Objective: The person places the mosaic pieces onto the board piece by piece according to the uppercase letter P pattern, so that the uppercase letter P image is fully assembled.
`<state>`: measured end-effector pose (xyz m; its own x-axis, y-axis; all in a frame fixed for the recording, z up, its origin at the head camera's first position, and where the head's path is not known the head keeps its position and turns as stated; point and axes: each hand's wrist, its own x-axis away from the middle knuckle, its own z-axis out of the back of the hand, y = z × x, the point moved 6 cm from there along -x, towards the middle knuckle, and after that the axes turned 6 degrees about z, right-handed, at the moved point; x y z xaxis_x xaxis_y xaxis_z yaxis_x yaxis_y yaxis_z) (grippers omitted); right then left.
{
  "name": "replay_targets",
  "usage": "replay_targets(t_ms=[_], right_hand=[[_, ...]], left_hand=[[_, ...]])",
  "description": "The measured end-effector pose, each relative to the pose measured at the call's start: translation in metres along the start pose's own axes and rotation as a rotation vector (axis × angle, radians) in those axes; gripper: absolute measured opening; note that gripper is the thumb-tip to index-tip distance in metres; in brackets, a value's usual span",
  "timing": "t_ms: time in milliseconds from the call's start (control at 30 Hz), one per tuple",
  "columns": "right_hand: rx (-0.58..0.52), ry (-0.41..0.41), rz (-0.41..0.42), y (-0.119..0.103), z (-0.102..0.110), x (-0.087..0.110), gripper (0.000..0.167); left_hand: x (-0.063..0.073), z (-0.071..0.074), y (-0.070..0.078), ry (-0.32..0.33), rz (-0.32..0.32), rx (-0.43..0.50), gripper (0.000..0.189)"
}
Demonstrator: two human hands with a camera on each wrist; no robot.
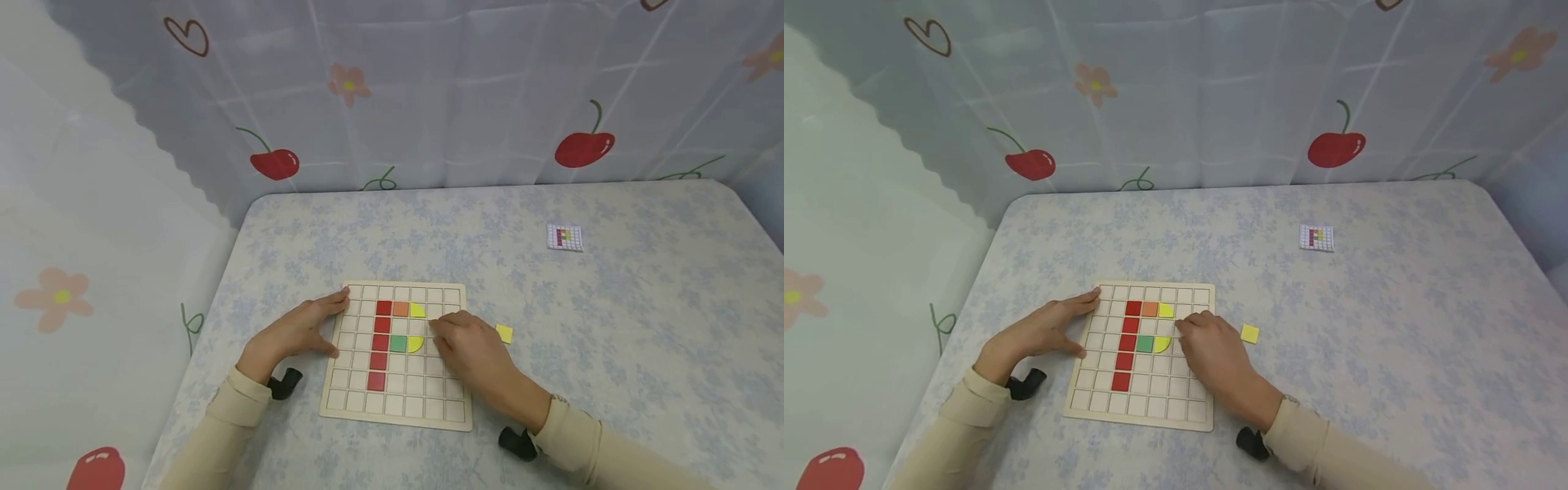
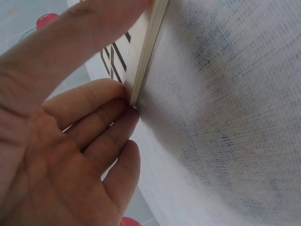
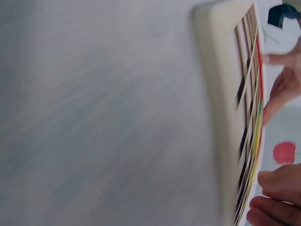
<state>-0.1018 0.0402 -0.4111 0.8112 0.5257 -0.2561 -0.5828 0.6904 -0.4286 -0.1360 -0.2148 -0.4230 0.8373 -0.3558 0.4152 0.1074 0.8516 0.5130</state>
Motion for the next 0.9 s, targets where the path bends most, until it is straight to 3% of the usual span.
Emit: replay_targets(t_ms=[267, 467, 900], right_hand=[[0.078, 0.009, -0.136, 0.04, 0.027, 0.035, 0.034], [0.109, 0.022, -0.22, 0.061, 0.041, 0.051, 0.036], [0.068, 0.023, -0.208, 0.066, 0.039, 0.05, 0.026]], left_hand=[[0.001, 0.0, 0.0, -0.002, 0.019, -0.005, 0.095], [0.001, -0.001, -0.001, 0.001, 0.017, -0.026, 0.095], [0.001, -0.001, 0.002, 0.007, -0.003, -0.038, 0.095]])
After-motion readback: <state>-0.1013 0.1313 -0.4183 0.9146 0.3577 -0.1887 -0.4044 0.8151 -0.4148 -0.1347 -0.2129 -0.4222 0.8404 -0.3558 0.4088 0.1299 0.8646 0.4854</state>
